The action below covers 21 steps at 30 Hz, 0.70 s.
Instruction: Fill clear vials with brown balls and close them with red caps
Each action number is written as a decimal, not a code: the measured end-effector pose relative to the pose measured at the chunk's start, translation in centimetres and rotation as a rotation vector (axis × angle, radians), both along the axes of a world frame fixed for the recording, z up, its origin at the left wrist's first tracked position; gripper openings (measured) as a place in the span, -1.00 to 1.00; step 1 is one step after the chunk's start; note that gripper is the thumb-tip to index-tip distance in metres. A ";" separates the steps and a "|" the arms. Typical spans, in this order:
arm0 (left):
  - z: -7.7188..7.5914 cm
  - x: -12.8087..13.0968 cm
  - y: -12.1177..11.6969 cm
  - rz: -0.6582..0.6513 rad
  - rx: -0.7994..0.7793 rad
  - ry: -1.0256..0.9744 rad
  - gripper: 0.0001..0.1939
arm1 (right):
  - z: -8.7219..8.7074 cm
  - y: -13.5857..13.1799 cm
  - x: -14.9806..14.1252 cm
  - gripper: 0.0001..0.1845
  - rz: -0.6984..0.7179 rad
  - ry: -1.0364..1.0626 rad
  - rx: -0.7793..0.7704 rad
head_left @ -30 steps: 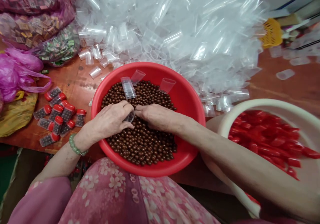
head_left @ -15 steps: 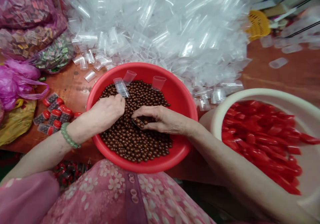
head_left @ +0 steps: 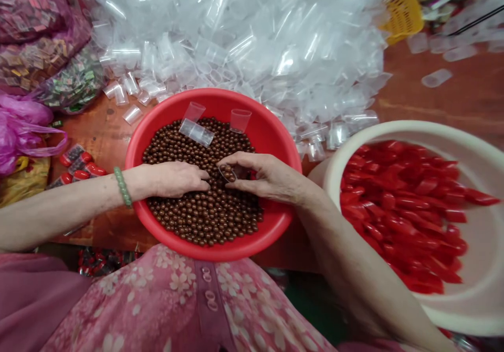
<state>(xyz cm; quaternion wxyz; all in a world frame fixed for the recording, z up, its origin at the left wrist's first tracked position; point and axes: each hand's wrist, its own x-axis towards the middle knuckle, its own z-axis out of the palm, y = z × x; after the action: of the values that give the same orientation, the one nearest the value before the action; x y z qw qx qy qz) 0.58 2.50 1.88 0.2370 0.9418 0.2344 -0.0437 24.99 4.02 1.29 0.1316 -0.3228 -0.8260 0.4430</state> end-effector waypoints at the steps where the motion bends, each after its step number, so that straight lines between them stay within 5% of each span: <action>1: -0.2 -0.2 0.2 -0.016 -0.106 -0.036 -0.54 | -0.1 0.0 0.2 -0.62 -0.034 -0.015 -0.008; 5: -0.8 -0.7 0.9 0.021 -0.448 -0.124 -0.36 | -0.4 0.2 -0.1 -0.57 -0.077 -0.045 0.006; 9: -0.4 -1.0 1.3 0.155 -0.659 -0.254 -0.52 | -0.1 0.2 -1.1 -0.57 -0.045 -0.026 0.078; 15: 1.9 -2.3 0.6 0.279 -0.658 -0.437 -0.56 | -0.4 0.1 -1.8 -0.72 0.024 -0.127 0.133; 21: 2.5 -2.2 -1.3 0.355 -0.661 -0.601 -0.58 | -1.0 -0.4 -2.8 -0.84 0.067 -0.256 0.189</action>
<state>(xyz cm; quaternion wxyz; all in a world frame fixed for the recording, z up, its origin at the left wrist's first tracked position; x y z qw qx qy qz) -1.62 1.17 4.35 0.5849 0.7322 0.2862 0.1994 22.15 3.66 0.34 0.0404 -0.3350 -0.8843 0.3227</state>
